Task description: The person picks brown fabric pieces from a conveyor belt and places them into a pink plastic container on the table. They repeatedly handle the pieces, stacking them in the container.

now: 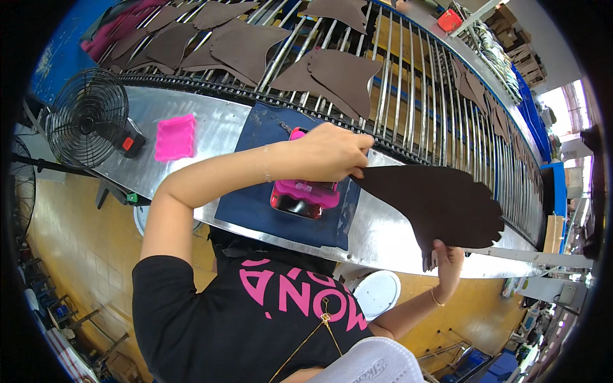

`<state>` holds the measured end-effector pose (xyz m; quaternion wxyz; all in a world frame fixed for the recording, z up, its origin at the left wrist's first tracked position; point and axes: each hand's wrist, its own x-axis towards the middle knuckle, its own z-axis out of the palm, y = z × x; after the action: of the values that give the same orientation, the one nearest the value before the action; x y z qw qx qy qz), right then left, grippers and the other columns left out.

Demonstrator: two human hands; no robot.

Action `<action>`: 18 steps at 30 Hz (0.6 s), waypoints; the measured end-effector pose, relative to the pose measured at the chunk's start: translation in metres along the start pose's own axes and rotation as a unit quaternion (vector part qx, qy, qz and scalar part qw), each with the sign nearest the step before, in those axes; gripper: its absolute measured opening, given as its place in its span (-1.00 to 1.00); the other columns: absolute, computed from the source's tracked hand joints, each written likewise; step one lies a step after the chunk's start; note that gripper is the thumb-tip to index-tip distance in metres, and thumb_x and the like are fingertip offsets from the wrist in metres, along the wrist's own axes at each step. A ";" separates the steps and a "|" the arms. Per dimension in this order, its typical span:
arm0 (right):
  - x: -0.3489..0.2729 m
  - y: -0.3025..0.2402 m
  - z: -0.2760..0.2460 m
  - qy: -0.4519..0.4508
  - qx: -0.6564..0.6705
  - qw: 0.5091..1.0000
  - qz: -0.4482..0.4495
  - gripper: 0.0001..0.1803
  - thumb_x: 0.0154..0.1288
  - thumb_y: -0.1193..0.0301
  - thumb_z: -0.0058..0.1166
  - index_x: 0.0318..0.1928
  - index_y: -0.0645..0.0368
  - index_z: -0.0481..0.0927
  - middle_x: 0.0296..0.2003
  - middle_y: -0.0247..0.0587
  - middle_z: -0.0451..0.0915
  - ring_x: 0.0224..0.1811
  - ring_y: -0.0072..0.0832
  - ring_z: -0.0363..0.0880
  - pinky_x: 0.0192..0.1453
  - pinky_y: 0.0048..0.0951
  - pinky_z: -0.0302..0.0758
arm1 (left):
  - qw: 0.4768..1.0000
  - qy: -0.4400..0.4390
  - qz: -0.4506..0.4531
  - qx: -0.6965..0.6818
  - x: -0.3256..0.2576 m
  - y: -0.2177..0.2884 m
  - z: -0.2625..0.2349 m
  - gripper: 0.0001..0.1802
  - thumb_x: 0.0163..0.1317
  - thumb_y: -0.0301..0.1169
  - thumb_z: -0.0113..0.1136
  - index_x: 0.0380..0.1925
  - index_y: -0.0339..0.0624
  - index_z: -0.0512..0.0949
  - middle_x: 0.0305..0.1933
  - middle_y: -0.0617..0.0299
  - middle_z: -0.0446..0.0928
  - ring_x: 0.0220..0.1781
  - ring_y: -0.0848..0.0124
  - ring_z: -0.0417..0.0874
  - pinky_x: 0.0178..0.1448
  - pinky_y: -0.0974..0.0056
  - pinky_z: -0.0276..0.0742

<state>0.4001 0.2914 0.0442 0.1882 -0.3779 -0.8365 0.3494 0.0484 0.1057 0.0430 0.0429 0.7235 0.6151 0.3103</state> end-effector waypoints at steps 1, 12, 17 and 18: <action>0.000 -0.003 -0.011 0.011 0.005 1.000 0.002 -0.77 0.18 0.39 0.25 -0.42 0.34 0.56 -0.54 -0.33 0.50 -0.51 -0.64 0.30 -0.41 -0.58 0.29 | 1.000 0.005 0.017 0.000 0.009 0.001 0.003 -0.80 0.04 -0.31 0.28 -0.58 -0.18 0.56 -0.38 0.21 0.39 -0.32 0.26 0.56 -0.33 0.21 0.47; 0.107 -0.090 -0.018 0.208 0.138 0.965 -0.074 -0.72 0.20 0.38 0.25 -0.17 0.23 0.49 -0.61 -0.43 0.44 -0.57 -0.71 0.40 -0.53 -0.69 0.34 | 0.973 0.215 -0.069 -0.057 0.015 -0.018 -0.061 -0.09 -0.26 -0.02 0.48 0.15 -0.06 0.35 0.09 0.08 0.27 0.16 0.16 0.36 0.21 0.19 0.33; 0.189 -0.096 0.103 -0.024 0.447 0.894 -0.008 -0.60 0.23 0.47 0.16 0.00 0.17 0.27 -0.44 -0.26 0.52 -0.45 -0.46 0.62 -0.43 -0.50 0.59 | 0.981 0.077 -0.152 -0.093 -0.090 -0.023 -0.037 0.47 -0.57 0.08 0.58 0.37 -0.18 -0.08 0.37 -0.05 -0.03 0.42 0.05 0.02 0.46 0.07 0.01; 0.201 -0.093 0.132 -0.057 0.489 0.870 0.019 -0.59 0.25 0.50 0.13 0.02 0.18 0.24 -0.38 -0.23 0.53 -0.40 -0.39 0.63 -0.40 -0.47 0.61 | 0.980 0.064 -0.157 -0.104 -0.100 -0.020 -0.030 0.47 -0.56 0.08 0.58 0.37 -0.19 -0.08 0.38 -0.07 -0.04 0.44 0.03 -0.01 0.46 0.05 0.00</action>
<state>0.1480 0.3429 0.0318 0.2944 -0.2325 -0.5610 0.7380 0.0113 0.0096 0.0185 0.1268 0.5881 0.6871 0.4074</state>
